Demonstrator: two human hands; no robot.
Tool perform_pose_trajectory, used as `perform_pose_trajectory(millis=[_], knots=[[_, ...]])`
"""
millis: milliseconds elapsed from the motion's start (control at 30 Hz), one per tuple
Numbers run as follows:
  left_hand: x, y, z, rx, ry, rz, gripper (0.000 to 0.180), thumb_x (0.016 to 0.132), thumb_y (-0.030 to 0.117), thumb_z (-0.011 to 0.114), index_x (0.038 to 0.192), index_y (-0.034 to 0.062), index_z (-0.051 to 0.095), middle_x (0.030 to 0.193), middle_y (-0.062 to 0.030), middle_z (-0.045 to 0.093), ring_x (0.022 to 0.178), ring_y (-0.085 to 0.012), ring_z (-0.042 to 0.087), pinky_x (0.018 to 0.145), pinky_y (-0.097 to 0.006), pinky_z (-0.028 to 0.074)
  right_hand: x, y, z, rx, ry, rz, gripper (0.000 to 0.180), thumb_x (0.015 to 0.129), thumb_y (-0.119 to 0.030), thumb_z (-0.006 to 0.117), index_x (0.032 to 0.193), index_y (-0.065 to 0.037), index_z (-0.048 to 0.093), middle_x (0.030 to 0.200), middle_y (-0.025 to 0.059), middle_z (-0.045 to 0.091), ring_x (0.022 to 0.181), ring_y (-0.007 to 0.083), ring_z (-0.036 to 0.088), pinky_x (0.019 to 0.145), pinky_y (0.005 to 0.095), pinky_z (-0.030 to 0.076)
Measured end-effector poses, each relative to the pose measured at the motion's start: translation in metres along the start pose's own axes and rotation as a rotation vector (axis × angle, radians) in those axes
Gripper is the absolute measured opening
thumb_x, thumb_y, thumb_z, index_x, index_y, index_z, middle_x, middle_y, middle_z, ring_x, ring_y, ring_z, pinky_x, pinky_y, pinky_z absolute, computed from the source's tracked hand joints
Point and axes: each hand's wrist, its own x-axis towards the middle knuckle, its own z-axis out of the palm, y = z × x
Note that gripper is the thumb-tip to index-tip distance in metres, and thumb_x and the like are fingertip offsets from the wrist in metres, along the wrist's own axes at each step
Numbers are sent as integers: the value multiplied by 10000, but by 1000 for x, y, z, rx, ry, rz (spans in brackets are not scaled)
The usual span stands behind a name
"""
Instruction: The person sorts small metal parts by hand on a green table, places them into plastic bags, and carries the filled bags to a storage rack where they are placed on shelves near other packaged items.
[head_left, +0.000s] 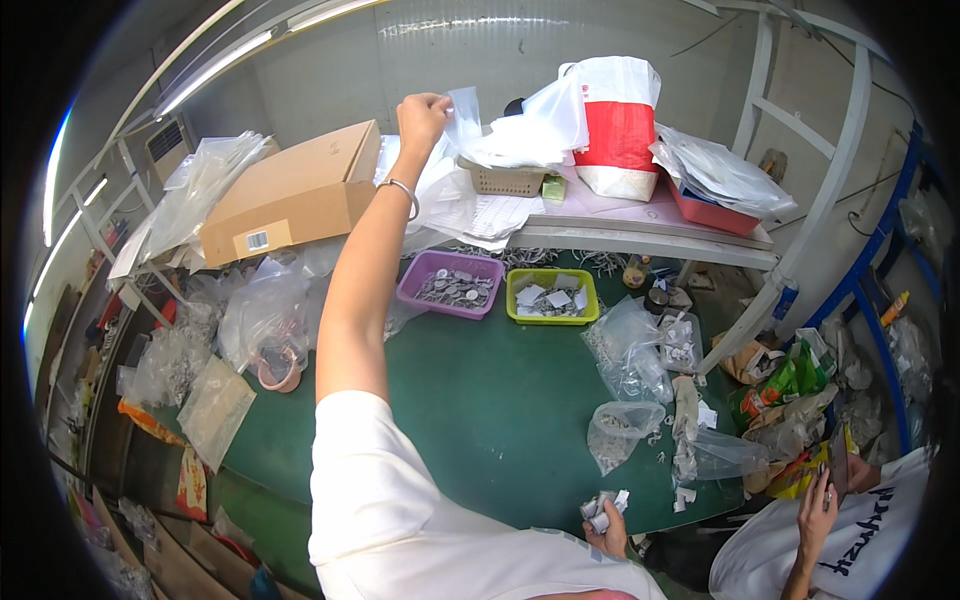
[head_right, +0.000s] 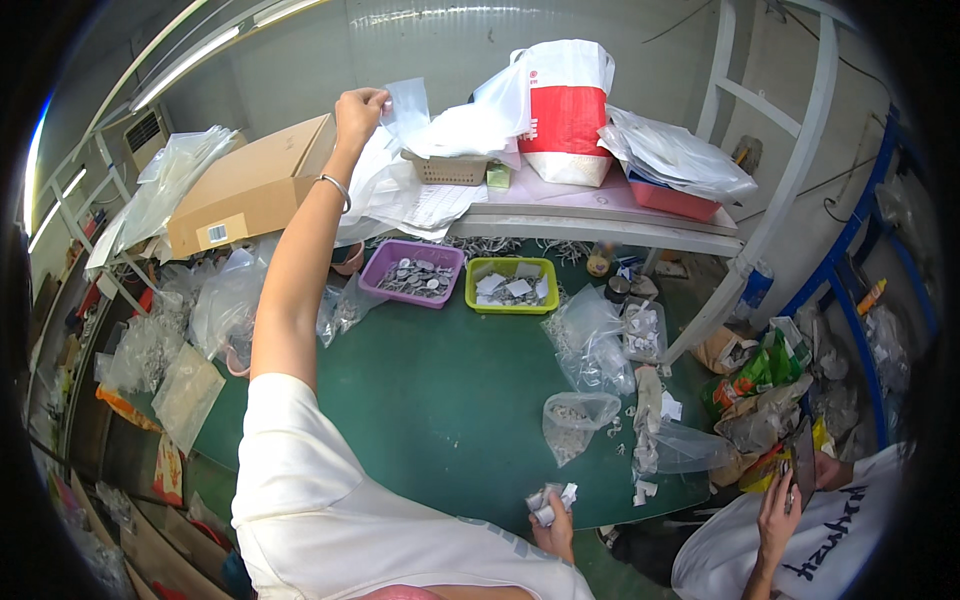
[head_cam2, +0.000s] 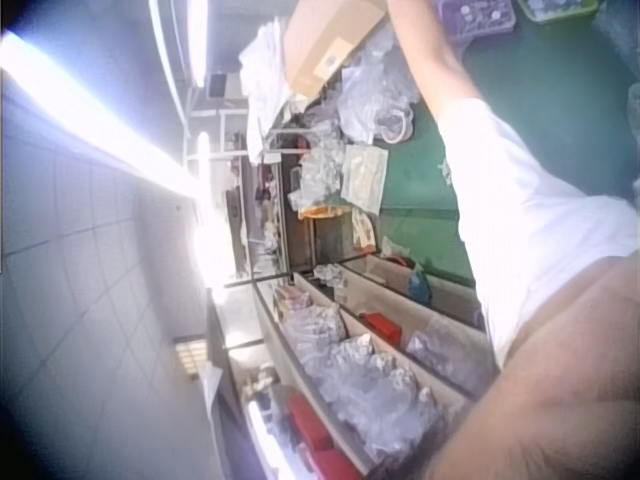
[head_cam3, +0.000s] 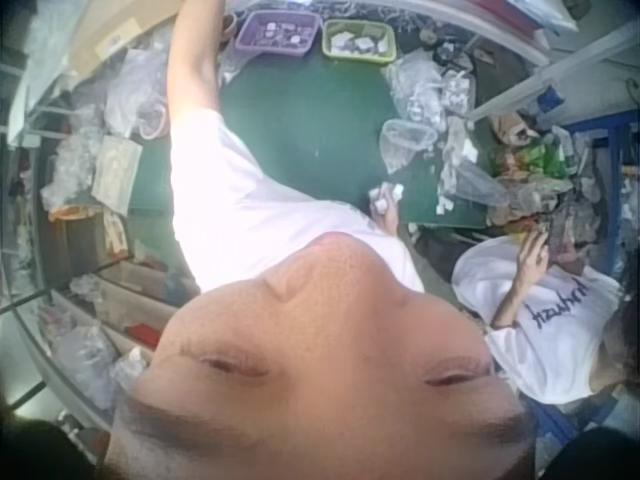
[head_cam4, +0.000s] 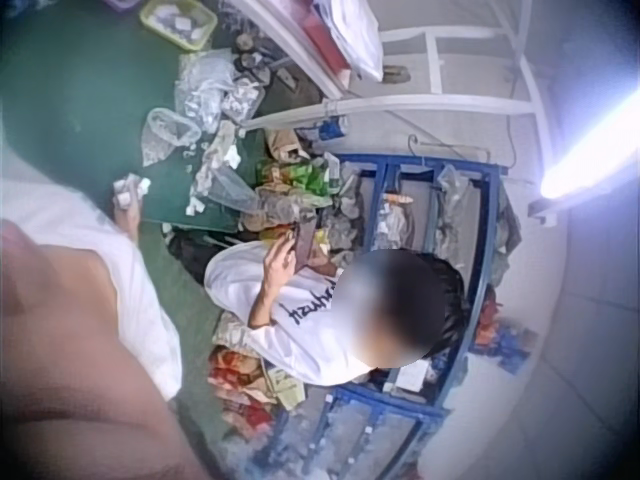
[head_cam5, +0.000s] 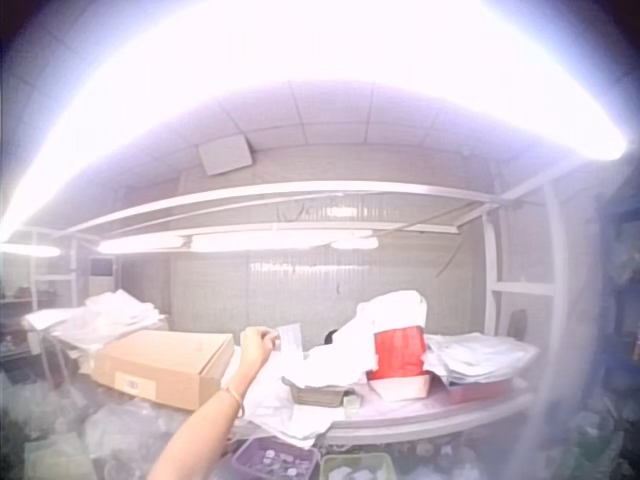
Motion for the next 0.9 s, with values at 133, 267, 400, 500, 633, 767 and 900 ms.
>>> perform_pose_trajectory(millis=[133, 267, 400, 500, 633, 767, 900], knots=[[6, 7, -8, -95, 243, 87, 198, 756, 171, 624, 741, -25, 647, 601, -105, 614, 584, -123, 587, 550, -264, 445, -2, 3, 3, 27, 32, -23, 180, 817, -161, 550, 982, -116, 497, 819, 30, 568, 711, 156, 558, 465, 279, 416], [11, 9, -9, -183, 319, 139, 169, 768, 127, 612, 737, -38, 627, 617, -90, 605, 622, -126, 593, 566, -255, 452, -5, 1, 6, 46, 47, -32, 185, 814, -167, 557, 982, -110, 504, 826, 28, 574, 708, 152, 560, 465, 276, 413], [10, -11, -14, -502, 247, 116, 111, 814, 36, 543, 831, -57, 600, 754, -103, 623, 669, -146, 602, 606, -237, 472, -10, 2, 11, 50, 59, -52, 172, 811, -165, 561, 968, -110, 521, 833, 23, 581, 707, 149, 561, 462, 274, 405], [3, -26, -18, -664, 289, -118, 117, 836, -11, 488, 902, -70, 564, 839, -120, 616, 693, -158, 605, 638, -234, 488, -9, 5, 9, 55, 55, -50, 172, 809, -164, 563, 968, -110, 523, 829, 23, 582, 705, 150, 563, 471, 281, 407], [-6, -45, -15, -786, 243, -263, 103, 826, -33, 478, 900, -70, 539, 826, -128, 610, 709, -176, 612, 647, -241, 490, -7, 5, 8, 38, 35, -22, 166, 811, -162, 562, 965, -121, 517, 823, 17, 579, 705, 152, 565, 477, 289, 409], [-7, -57, 7, -332, 272, 137, 48, 749, 14, 561, 774, -21, 583, 793, -136, 620, 695, -190, 613, 623, -279, 474, 1, 8, 0, 14, 59, 46, 153, 820, -164, 551, 963, -128, 510, 823, 13, 571, 717, 152, 558, 479, 291, 408], [-17, -23, 46, -333, -1, 191, 161, 778, 118, 594, 865, -16, 572, 809, -122, 627, 753, -176, 604, 675, -288, 482, 13, 11, -13, -26, -29, 147, 144, 832, -176, 537, 964, -127, 506, 832, 11, 564, 725, 149, 548, 482, 288, 402]])
